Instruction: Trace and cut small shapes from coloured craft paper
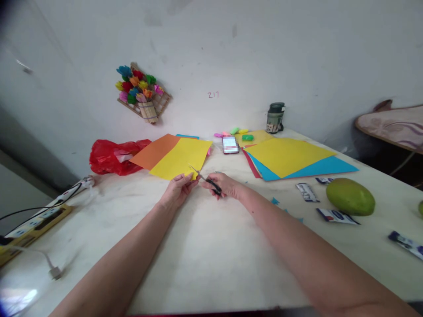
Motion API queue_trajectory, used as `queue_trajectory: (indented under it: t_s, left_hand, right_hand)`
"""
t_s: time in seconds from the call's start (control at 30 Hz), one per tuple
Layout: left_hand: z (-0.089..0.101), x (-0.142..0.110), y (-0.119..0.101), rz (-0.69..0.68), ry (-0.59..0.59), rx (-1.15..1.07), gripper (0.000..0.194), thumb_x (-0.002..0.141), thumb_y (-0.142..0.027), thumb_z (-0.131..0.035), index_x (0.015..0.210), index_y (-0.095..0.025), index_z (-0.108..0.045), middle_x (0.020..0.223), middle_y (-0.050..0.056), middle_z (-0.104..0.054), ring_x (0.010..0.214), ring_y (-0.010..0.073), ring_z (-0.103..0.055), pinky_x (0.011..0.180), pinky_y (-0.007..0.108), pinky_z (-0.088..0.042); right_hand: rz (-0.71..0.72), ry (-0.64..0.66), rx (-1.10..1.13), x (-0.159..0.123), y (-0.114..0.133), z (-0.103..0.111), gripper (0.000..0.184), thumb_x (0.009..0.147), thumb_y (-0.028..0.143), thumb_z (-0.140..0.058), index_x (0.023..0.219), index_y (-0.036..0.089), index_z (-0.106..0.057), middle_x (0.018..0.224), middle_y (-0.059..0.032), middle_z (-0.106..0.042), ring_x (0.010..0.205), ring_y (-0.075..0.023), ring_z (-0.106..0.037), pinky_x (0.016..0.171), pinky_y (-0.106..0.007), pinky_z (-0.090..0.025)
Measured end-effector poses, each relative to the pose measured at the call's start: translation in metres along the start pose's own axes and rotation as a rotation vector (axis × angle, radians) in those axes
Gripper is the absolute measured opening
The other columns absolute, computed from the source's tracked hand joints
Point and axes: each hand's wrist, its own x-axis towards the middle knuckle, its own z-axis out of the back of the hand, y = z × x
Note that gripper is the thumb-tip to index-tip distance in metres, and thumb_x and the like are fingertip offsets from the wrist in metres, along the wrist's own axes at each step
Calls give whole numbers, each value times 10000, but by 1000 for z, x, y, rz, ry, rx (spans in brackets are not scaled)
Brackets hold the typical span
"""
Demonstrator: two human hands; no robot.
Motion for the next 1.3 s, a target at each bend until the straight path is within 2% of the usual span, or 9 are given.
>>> queue_trajectory:
  t_s: [1.3]
  left_hand:
    - [2,1,0,9,-8,11,167,580,-170,-718,611,-114,-564,758,52,-665,779,185,-635,697,231,-510]
  right_hand:
    - [6,22,-3,4,-6,0,344,691,492,-531,717,160,-441,503,55,-487,341,-43,-451,281,-148,-240]
